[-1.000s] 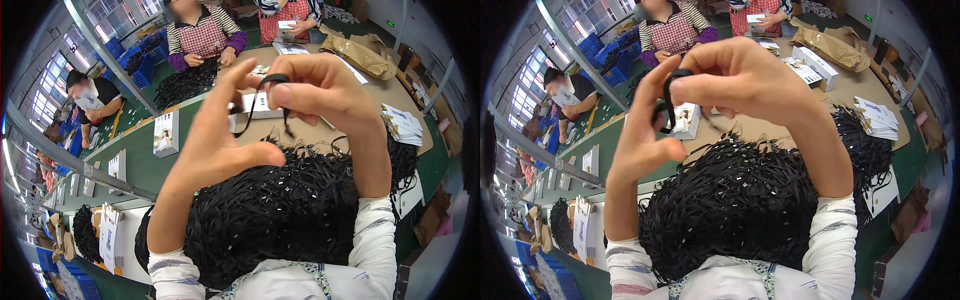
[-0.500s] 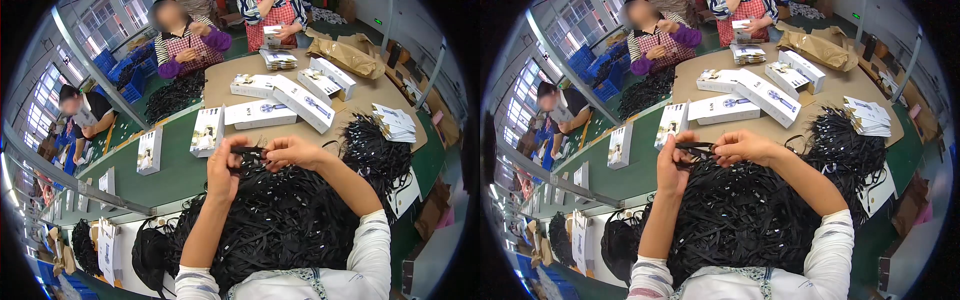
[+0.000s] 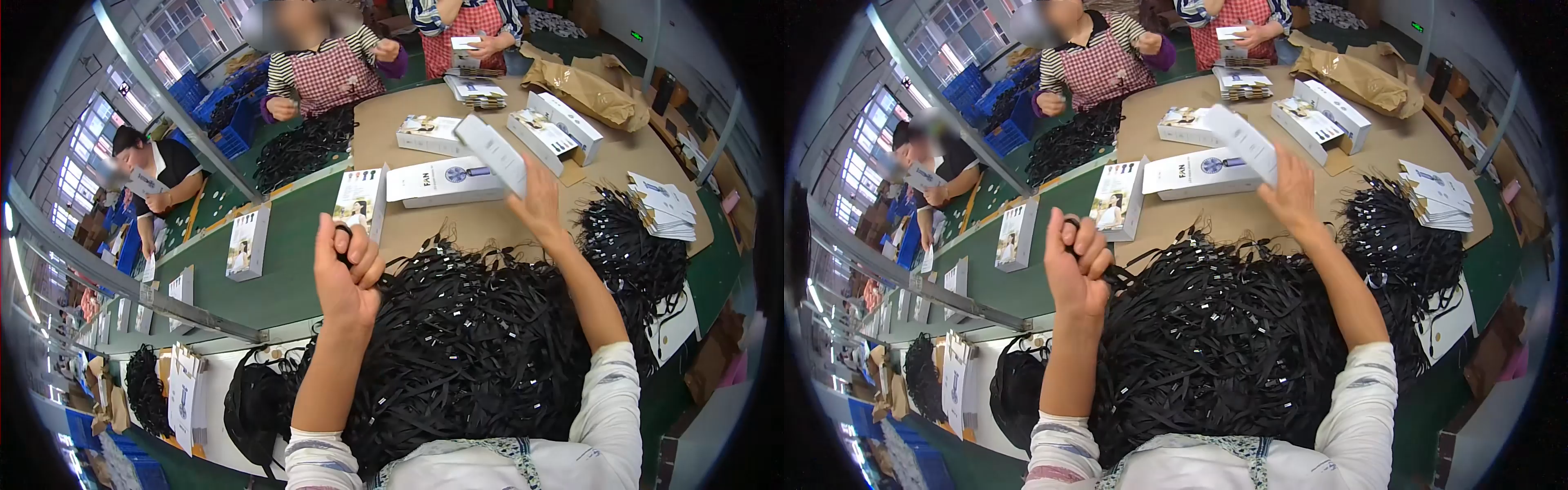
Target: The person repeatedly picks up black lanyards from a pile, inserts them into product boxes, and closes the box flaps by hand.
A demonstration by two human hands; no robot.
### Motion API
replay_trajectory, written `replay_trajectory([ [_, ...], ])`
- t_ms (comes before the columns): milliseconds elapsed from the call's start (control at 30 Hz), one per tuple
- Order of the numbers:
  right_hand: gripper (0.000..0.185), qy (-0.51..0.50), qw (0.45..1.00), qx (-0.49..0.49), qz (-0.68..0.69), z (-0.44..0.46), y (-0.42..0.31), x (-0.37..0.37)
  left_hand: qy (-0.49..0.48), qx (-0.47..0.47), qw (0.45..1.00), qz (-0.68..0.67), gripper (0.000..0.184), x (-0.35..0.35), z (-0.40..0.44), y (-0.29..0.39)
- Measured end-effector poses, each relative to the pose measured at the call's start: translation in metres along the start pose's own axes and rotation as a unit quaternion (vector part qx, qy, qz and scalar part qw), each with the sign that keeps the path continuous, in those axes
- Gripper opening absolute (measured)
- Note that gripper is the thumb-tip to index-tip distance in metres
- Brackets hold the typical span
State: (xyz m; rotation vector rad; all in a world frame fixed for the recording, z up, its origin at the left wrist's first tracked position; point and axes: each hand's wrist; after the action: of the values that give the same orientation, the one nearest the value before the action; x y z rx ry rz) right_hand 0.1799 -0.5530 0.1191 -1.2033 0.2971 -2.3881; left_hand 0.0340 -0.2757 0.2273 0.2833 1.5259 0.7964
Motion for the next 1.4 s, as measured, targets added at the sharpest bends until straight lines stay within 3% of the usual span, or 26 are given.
replay_trajectory([
  [67, 0.073, -0.038, 0.996, 0.028, 0.080, -0.010, -0.022, 0.006, -0.028, -0.049, 0.998, 0.006, 0.038, -0.010, -0.001, 0.015],
  [133, 0.076, -0.209, 0.965, 0.014, 0.155, -0.021, -0.050, 0.034, -0.065, -0.098, 0.993, 0.025, 0.039, -0.021, -0.002, 0.032],
  [167, 0.079, -0.314, 0.909, -0.021, 0.272, -0.025, -0.062, 0.044, -0.079, -0.123, 0.989, 0.031, 0.039, -0.027, -0.003, 0.040],
  [233, 0.079, -0.441, 0.833, -0.025, 0.334, -0.027, -0.074, 0.052, -0.102, -0.148, 0.983, 0.036, 0.039, -0.035, -0.001, 0.052],
  [367, 0.079, -0.449, 0.846, 0.007, 0.289, -0.031, -0.089, 0.056, -0.150, -0.185, 0.970, 0.038, 0.039, -0.038, 0.006, 0.064],
  [467, 0.079, -0.471, 0.821, -0.013, 0.322, -0.025, -0.101, 0.061, -0.140, -0.200, 0.967, 0.068, 0.042, -0.036, 0.010, 0.055],
  [500, 0.079, -0.507, 0.788, -0.054, 0.345, -0.021, -0.107, 0.067, -0.130, -0.209, 0.965, 0.087, 0.043, -0.031, 0.013, 0.051],
  [533, 0.079, -0.541, 0.752, -0.095, 0.365, -0.019, -0.110, 0.069, -0.185, -0.193, 0.962, 0.064, 0.042, -0.018, 0.018, 0.047],
  [567, 0.079, -0.541, 0.751, -0.095, 0.365, -0.020, -0.110, 0.067, -0.184, -0.193, 0.962, 0.064, 0.042, -0.008, 0.022, 0.041],
  [600, 0.075, -0.540, 0.744, -0.085, 0.385, -0.021, -0.108, 0.064, -0.212, -0.250, 0.912, 0.248, 0.037, 0.000, 0.025, 0.035],
  [633, 0.071, -0.538, 0.737, -0.074, 0.403, -0.021, -0.106, 0.062, -0.230, -0.297, 0.825, 0.422, 0.033, 0.006, 0.027, 0.031],
  [700, 0.070, -0.552, 0.702, -0.108, 0.436, -0.021, -0.105, 0.058, -0.248, -0.416, 0.618, 0.619, 0.023, 0.015, 0.029, 0.026],
  [733, 0.069, -0.564, 0.665, -0.140, 0.469, -0.020, -0.104, 0.056, -0.215, -0.408, 0.578, 0.673, 0.031, 0.024, 0.024, 0.025],
  [767, 0.069, -0.565, 0.664, -0.142, 0.469, -0.019, -0.105, 0.055, -0.215, -0.406, 0.579, 0.673, 0.031, 0.030, 0.019, 0.022],
  [800, 0.068, -0.546, 0.651, -0.161, 0.502, -0.017, -0.109, 0.053, -0.163, -0.396, 0.641, 0.637, 0.043, 0.036, 0.014, 0.019],
  [833, 0.066, -0.526, 0.637, -0.181, 0.533, -0.016, -0.114, 0.051, -0.110, -0.382, 0.699, 0.595, 0.058, 0.045, 0.009, 0.014],
  [867, 0.064, -0.499, 0.618, -0.196, 0.574, -0.015, -0.123, 0.048, -0.112, -0.327, 0.707, 0.617, 0.082, 0.064, 0.009, 0.009],
  [967, 0.067, -0.489, 0.571, -0.198, 0.629, -0.012, -0.143, 0.030, -0.114, -0.136, 0.855, 0.487, 0.081, 0.092, -0.006, -0.017],
  [1000, 0.068, -0.468, 0.578, -0.171, 0.646, -0.015, -0.156, 0.023, -0.109, -0.132, 0.856, 0.488, 0.081, 0.097, -0.008, -0.016],
  [1067, 0.075, -0.450, 0.577, -0.119, 0.672, -0.022, -0.182, 0.007, -0.094, 0.114, 0.943, 0.298, 0.071, 0.108, -0.009, -0.007],
  [1100, 0.075, -0.454, 0.591, -0.112, 0.657, -0.026, -0.192, 0.007, -0.091, 0.115, 0.943, 0.300, 0.071, 0.117, -0.007, -0.001],
  [1200, 0.072, -0.436, 0.710, -0.095, 0.544, -0.053, -0.193, -0.030, 0.015, 0.027, 0.964, 0.263, 0.046, 0.153, 0.007, 0.013],
  [1233, 0.072, -0.439, 0.708, -0.095, 0.545, -0.061, -0.189, -0.039, 0.078, 0.006, 0.968, 0.240, 0.041, 0.166, 0.013, 0.019],
  [1300, 0.062, -0.469, 0.795, -0.036, 0.383, -0.076, -0.174, -0.055, 0.146, 0.012, 0.971, 0.188, 0.038, 0.217, 0.029, 0.037],
  [1333, 0.062, -0.470, 0.794, -0.037, 0.383, -0.085, -0.165, -0.062, 0.159, 0.011, 0.968, 0.193, 0.037, 0.245, 0.035, 0.046],
  [1400, 0.048, -0.383, 0.842, -0.045, 0.378, -0.102, -0.148, -0.075, 0.171, 0.013, 0.965, 0.197, 0.037, 0.281, 0.044, 0.059],
])
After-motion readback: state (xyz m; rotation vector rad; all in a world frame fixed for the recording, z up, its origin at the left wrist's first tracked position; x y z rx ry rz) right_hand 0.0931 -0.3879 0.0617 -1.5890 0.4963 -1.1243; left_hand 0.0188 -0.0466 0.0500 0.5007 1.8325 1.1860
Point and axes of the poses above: each hand's wrist, its own z-axis towards the middle knuckle, its own x-axis out of the back of the hand, y = z × x, and after that the axes turned 9 degrees about -x, right-handed
